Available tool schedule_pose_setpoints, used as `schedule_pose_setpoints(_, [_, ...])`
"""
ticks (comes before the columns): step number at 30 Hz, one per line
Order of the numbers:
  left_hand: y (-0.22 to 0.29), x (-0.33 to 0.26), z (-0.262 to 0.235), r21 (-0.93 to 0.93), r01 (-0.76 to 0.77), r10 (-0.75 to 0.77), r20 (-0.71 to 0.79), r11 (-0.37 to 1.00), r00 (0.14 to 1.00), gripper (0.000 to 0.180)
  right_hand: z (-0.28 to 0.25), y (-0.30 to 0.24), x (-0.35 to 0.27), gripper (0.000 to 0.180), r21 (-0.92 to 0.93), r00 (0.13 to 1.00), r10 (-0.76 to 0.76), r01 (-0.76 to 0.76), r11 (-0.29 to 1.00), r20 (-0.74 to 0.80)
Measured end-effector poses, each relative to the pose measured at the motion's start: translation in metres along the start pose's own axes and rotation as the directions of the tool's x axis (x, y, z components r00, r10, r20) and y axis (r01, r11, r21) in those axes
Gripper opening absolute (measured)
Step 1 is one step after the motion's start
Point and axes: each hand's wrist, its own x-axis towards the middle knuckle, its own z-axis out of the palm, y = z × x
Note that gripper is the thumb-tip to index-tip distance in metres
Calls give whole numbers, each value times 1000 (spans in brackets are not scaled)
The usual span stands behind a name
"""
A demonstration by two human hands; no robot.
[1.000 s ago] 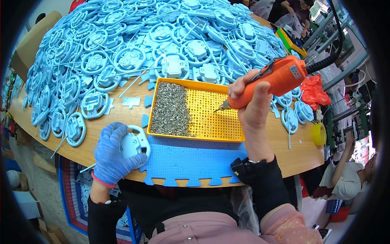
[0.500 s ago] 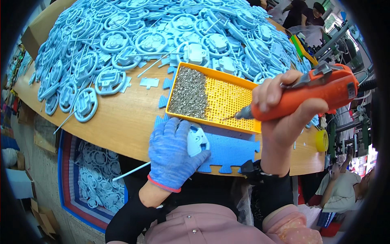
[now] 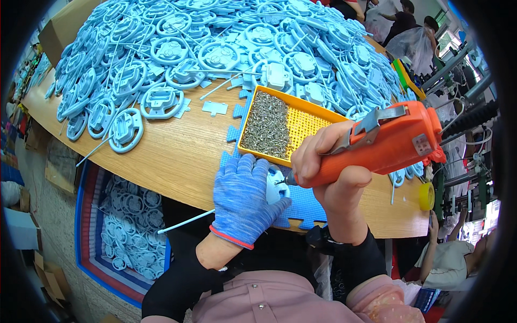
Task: Assembling blue plastic components using an electric screwdriver at a factory workbench.
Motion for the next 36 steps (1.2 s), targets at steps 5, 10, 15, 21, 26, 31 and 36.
schedule_pose_setpoints(5, [-9, 5, 6, -63, -24, 21, -36, 998, 999, 56, 15, 3, 11, 66, -187, 999, -38, 36, 982, -7])
schedule_pose_setpoints(10, [-6, 9, -2, -15, -62, 61, -70, 998, 996, 53, 21, 8, 16, 65, -153, 996, -76, 69, 986, -41])
schedule_pose_setpoints(15, [-12, -9, -28, -49, -6, 7, 17, 999, 1000, 59, -6, 2, 14, 57, 148, 999, 36, -40, 988, 35])
schedule_pose_setpoints(21, [-64, -49, -122, 394, 57, -54, -18, 917, 998, 89, -84, -50, 18, 60, -129, 938, -279, 257, 958, -204])
schedule_pose_setpoints(26, [-80, 81, -69, 342, -324, 313, 89, 882, 946, 73, -105, -22, 18, 60, -167, 936, -258, 222, 961, -240])
schedule_pose_setpoints(31, [-73, 205, -26, 33, -351, 340, 179, 936, 923, 68, -100, -26, 23, 68, -190, 943, -230, 187, 964, -240])
schedule_pose_setpoints(36, [-39, 246, 13, 167, -167, 97, 361, 972, 927, 83, -108, -24, 20, 71, -194, 934, -227, 177, 965, -277])
